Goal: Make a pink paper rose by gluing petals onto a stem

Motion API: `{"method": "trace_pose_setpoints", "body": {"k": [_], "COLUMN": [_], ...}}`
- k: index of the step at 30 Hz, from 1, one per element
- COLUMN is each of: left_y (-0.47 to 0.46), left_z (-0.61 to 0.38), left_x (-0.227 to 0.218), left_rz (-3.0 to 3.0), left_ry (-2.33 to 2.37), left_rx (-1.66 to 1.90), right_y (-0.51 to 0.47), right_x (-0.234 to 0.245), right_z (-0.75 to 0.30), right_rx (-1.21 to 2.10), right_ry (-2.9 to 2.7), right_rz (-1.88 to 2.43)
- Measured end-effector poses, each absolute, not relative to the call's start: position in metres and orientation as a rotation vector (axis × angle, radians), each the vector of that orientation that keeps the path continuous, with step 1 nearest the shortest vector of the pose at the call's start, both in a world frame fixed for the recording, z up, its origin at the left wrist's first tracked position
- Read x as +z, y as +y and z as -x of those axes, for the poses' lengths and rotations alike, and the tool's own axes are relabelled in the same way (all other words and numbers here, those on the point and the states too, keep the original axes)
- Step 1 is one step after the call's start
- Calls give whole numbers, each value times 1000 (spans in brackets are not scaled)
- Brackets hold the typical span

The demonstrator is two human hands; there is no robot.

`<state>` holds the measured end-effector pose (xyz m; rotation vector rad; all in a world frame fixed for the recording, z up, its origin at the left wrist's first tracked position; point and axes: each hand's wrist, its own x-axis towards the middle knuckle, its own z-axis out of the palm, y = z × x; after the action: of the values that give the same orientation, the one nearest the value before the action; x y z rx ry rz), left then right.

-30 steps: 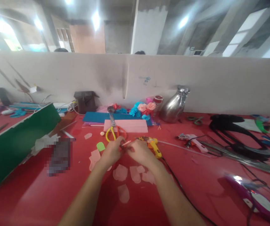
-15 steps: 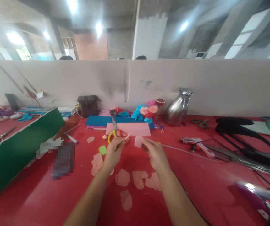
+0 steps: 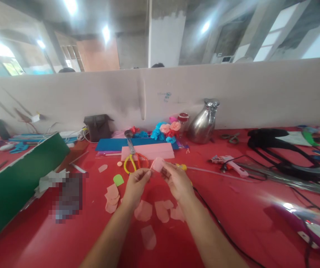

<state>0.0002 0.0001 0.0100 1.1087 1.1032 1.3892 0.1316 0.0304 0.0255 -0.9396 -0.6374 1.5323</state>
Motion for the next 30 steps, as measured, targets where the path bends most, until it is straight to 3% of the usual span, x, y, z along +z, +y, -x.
{"method": "trace_pose_setpoints", "body": {"k": [30], "left_y": [-1], "left_z": [-4], "left_x": [6], "left_rz": [-682], "left_ry": [684], "left_rx": [1249], "right_y": [23], "right_x": [26], "right_z": [-127], "right_rx": [1576], "right_ry": [-664], "right_rz": [847]}}
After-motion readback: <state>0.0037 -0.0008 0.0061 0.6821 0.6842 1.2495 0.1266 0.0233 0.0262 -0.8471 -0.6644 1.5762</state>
